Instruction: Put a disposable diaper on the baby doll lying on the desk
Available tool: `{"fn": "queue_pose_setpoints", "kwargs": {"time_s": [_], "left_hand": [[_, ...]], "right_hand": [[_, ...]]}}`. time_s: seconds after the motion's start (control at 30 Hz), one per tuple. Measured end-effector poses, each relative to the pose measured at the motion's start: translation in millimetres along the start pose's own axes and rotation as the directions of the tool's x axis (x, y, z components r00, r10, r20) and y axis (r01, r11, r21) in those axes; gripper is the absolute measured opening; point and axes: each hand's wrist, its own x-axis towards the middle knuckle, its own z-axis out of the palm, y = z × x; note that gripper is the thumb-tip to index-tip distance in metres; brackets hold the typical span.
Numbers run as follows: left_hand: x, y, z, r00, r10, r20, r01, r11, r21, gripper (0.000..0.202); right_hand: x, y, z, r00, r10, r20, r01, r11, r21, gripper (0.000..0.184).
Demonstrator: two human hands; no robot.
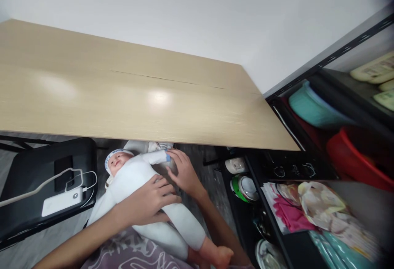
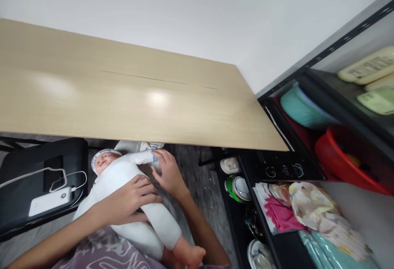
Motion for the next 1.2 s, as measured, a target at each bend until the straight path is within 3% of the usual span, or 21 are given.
{"fn": "queue_pose_setpoints", "kwargs": {"time_s": [0.07,0.17,0.23,0.3,0.33,0.37,0.43,0.5,0.53,0.57,0.6,0.67,0.73,0.87,0.93,1.03,1.2], "left_hand": [[3.3,1.5,-2.8,1.0,0.0,0.015,0.0,1.0,0.011,0.046],[-0.5,7.0,-9.5,1.0,-0.031,0.005,0.031,0.999,-0.043,0.051],[-17.3,9.8,-9.7,0.993,-0.105,-0.063,0.095,0.986,-0.138,0.047],[-48.5,9.2,-2.0,0.941,-0.266,-0.208,0.219,0.95,-0.223,0.034],[-68.4,7.4,4.8,0.875,-0.375,-0.307,0.306,0.918,-0.251,0.029],[-89.9,4.7,13.2,0.77,-0.49,-0.409,0.405,0.87,-0.28,0.027],[-133.1,-2.5,32.1,0.497,-0.703,-0.509,0.6,0.702,-0.384,0.029],[-169.4,-9.4,50.2,0.241,-0.866,-0.439,0.693,0.47,-0.547,0.057],[-183.2,-12.0,57.8,0.156,-0.918,-0.364,0.705,0.362,-0.611,0.071],[-193.8,-13.7,64.1,0.108,-0.953,-0.283,0.712,0.273,-0.647,0.079],[-201.4,-14.4,69.1,0.087,-0.971,-0.222,0.723,0.215,-0.656,0.083],[-208.7,-12.8,74.6,0.1,-0.98,-0.174,0.757,0.188,-0.625,0.081],[-209.1,-7.9,73.7,0.126,-0.972,-0.197,0.777,0.22,-0.59,0.076],[-200.7,5.3,50.8,0.188,-0.941,-0.283,0.773,0.319,-0.548,0.069],[-193.1,8.1,28.3,0.251,-0.906,-0.339,0.763,0.401,-0.507,0.071],[-173.0,0.3,-16.3,0.398,-0.833,-0.384,0.754,0.535,-0.381,0.074],[-105.7,-42.4,-95.3,0.592,-0.736,-0.33,0.752,0.651,-0.104,0.077]], "right_hand": [[20.1,-0.3,6.2,0.982,-0.02,0.187,0.024,0.999,-0.021,0.057],[53.0,-5.2,27.7,0.929,0.038,0.368,0.01,0.992,-0.127,0.049],[70.1,-13.6,39.9,0.894,0.064,0.443,0.037,0.976,-0.216,0.037],[80.5,-23.4,45.0,0.883,0.022,0.469,0.107,0.963,-0.246,0.027],[83.4,-28.0,44.8,0.886,-0.01,0.463,0.138,0.96,-0.243,0.023],[85.1,-32.0,43.2,0.892,-0.039,0.45,0.161,0.958,-0.236,0.021],[86.4,-38.5,38.2,0.899,-0.082,0.43,0.192,0.956,-0.22,0.02],[87.2,-43.8,34.2,0.902,-0.104,0.419,0.209,0.954,-0.214,0.022],[88.0,-46.4,32.9,0.905,-0.116,0.41,0.219,0.952,-0.213,0.024],[89.1,-49.2,31.8,0.906,-0.132,0.402,0.232,0.95,-0.21,0.025],[90.6,-52.2,30.5,0.907,-0.151,0.394,0.247,0.947,-0.206,0.025],[93.7,-59.3,25.3,0.908,-0.19,0.374,0.276,0.943,-0.189,0.027],[94.9,-67.2,13.4,0.91,-0.226,0.347,0.294,0.943,-0.158,0.029],[82.1,-79.7,-32.6,0.945,-0.24,0.223,0.263,0.962,-0.078,0.037],[68.2,-80.7,-59.9,0.972,-0.199,0.128,0.206,0.978,-0.045,0.043],[47.7,-72.1,-92.6,0.999,-0.035,0.023,0.035,0.999,-0.024,0.048],[44.5,-28.6,-107.9,0.967,0.214,-0.138,-0.231,0.965,-0.127,0.029]]}}
